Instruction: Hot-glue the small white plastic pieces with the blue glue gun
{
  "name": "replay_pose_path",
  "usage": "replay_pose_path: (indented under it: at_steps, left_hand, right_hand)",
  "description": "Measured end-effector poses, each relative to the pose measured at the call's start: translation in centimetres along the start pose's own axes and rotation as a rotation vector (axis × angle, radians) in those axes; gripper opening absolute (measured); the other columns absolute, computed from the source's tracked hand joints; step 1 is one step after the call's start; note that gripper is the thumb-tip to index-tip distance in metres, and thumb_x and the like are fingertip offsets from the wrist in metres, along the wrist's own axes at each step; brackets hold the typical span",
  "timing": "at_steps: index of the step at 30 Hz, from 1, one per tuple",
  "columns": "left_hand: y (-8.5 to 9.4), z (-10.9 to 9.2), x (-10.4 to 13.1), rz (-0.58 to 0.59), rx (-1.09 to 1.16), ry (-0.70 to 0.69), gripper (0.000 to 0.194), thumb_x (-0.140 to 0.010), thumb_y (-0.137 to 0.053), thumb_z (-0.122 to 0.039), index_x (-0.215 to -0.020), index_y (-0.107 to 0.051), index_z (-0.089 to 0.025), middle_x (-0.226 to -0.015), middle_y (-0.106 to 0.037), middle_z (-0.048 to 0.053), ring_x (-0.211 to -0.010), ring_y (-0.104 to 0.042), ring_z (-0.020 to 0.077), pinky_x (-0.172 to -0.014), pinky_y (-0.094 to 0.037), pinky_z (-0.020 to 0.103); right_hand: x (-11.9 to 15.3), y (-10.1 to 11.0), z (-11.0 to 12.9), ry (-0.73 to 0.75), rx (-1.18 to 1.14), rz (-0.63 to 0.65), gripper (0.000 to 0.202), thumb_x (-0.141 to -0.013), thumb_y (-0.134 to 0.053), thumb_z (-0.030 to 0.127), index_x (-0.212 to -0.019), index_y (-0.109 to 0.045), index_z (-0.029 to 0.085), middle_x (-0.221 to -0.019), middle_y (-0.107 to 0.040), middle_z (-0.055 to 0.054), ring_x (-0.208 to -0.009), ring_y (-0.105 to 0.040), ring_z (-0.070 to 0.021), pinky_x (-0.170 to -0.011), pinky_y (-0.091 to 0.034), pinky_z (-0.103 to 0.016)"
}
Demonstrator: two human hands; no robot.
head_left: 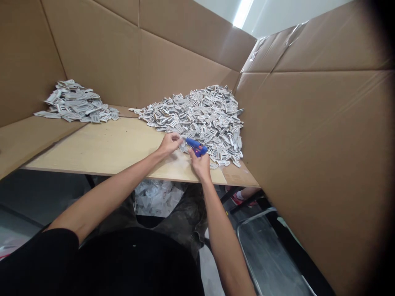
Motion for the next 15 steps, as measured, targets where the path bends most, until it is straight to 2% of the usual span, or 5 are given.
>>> replay_pose_path:
  at_steps: [4,8,15]
  left_hand:
    - [0.00,-0.04,0.10,-0.001,0.011,-0.011,0.021,-0.064,-0.077,-0.028,-0.061,-0.060,-0.017,-0.059,-0.054,-0.002,-0.055,-0.045,0.0092,-0.051,-0.033,0.022]
    - [0.08,0.03,0.14,-0.009,0.002,-0.007,0.021,-0.064,-0.079,-0.029,-0.064,-0.061,-0.017,-0.059,-0.055,-0.002,-0.055,-0.046,0.0092,-0.051,-0.034,0.022]
    - [0.14,0.12,0.10,-0.021,0.008,0.005,0.022,-0.064,-0.079,-0.030,-0.066,-0.062,-0.017,-0.061,-0.057,-0.001,-0.055,-0.047,0.0094,-0.050,-0.035,0.022]
  right_hand:
    - [0.05,0.03,0.17,0.014,-0.011,-0.003,0.058,-0.085,-0.072,0.069,-0.099,-0.073,0.013,-0.070,-0.059,-0.001,-0.062,-0.044,-0.0147,-0.061,-0.045,-0.029]
    - [-0.02,-0.01,-0.16,0.008,0.012,-0.009,0.061,-0.085,-0.071,0.072,-0.099,-0.073,0.013,-0.065,-0.054,0.001,-0.060,-0.042,-0.0149,-0.060,-0.044,-0.029]
    - [-0.12,-0.04,-0.64,0.000,0.029,-0.027,0.064,-0.085,-0.072,0.074,-0.104,-0.073,0.013,-0.069,-0.058,-0.001,-0.068,-0.052,-0.0188,-0.069,-0.051,-0.032]
Point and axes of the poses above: each hand's wrist, its own x-axis away from the middle knuckle, its own y-axis out of the back of the hand, z = x × y, the point moved 5 cm from there along -x, towards the middle knuckle
